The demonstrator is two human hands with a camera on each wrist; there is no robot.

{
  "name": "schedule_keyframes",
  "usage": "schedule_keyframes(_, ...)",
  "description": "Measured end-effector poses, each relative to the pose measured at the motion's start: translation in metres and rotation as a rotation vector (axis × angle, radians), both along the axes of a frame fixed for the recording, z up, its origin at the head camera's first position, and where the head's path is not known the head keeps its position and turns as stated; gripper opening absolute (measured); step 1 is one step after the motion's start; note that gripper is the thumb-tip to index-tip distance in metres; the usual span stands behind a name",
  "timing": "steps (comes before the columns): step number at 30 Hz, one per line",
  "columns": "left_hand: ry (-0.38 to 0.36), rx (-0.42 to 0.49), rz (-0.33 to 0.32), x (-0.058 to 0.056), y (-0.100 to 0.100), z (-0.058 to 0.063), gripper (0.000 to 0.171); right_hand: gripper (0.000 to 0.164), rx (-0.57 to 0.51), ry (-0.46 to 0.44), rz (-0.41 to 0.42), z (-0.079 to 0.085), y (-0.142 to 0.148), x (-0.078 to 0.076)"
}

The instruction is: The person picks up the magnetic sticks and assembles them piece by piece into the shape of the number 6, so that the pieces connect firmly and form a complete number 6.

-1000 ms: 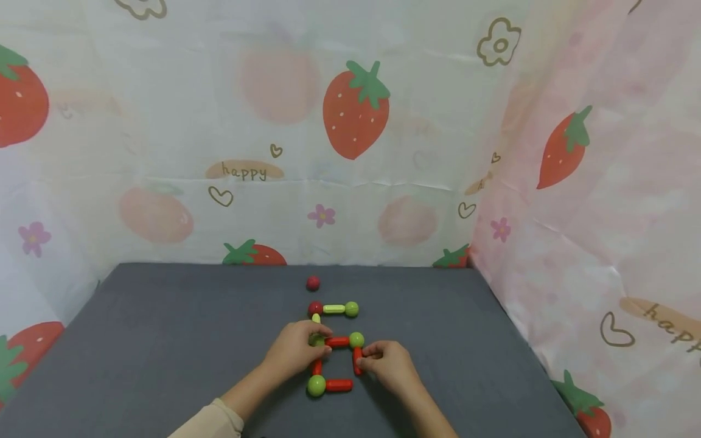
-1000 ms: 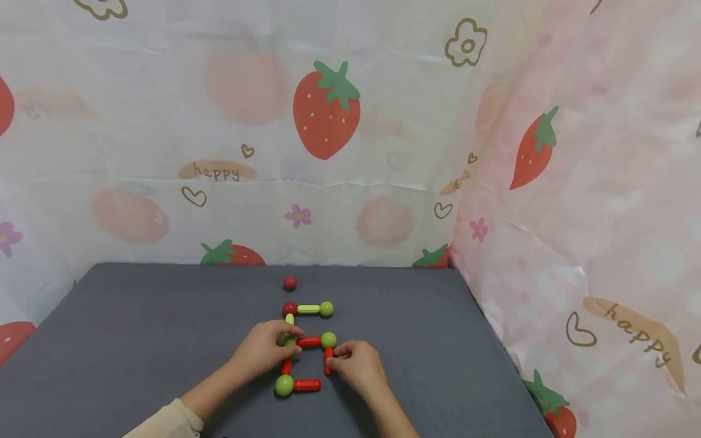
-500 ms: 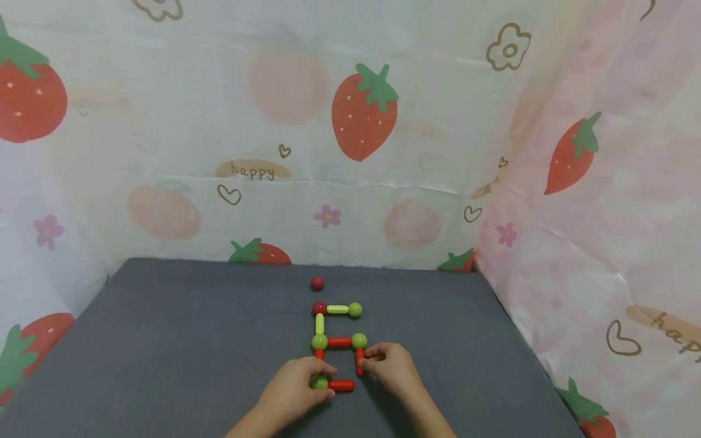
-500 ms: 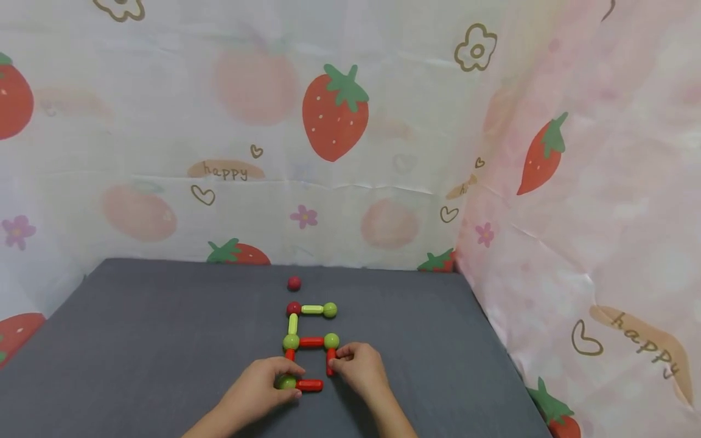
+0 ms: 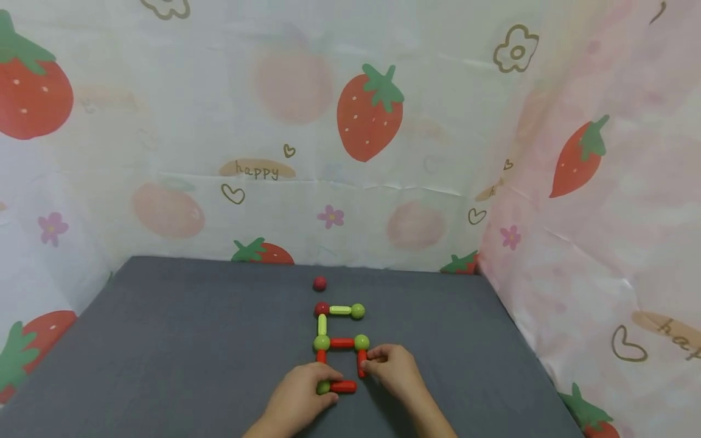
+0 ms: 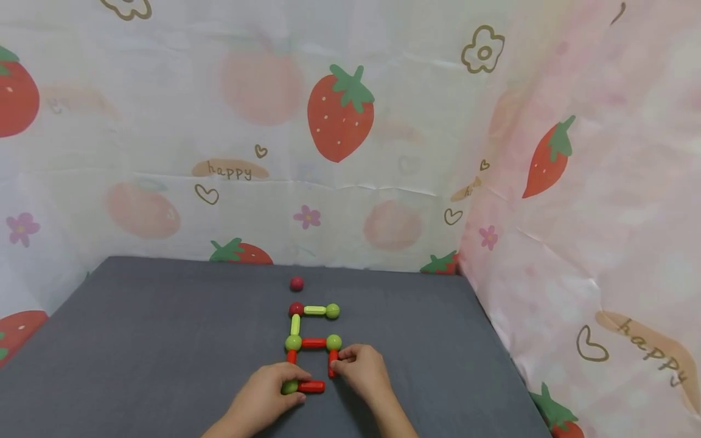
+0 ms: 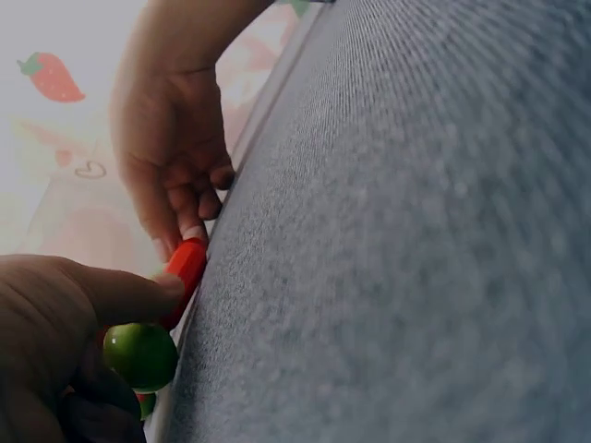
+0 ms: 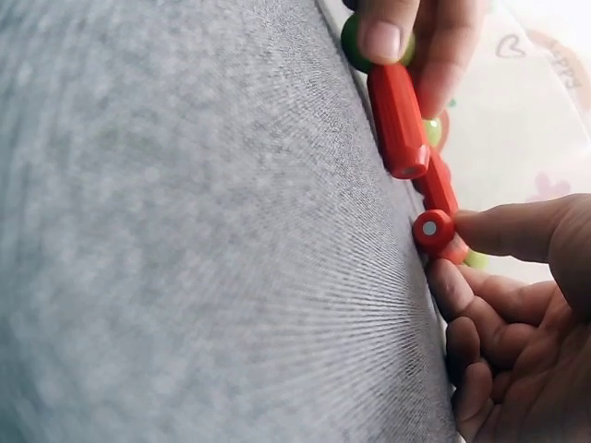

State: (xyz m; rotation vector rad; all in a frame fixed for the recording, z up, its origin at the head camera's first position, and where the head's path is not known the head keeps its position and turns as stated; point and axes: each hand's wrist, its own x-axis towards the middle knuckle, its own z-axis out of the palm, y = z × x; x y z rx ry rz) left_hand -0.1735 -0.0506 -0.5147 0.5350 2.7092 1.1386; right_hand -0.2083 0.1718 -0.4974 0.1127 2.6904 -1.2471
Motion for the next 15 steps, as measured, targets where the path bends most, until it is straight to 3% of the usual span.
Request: schedule_keyframes(15, 0.086, -0.026, 0.040, 0.0027, 0.0035, -0.0034, 0.024, 0.021, 0.035, 0.000, 0.028, 0.0025, 0.0007, -0.0029)
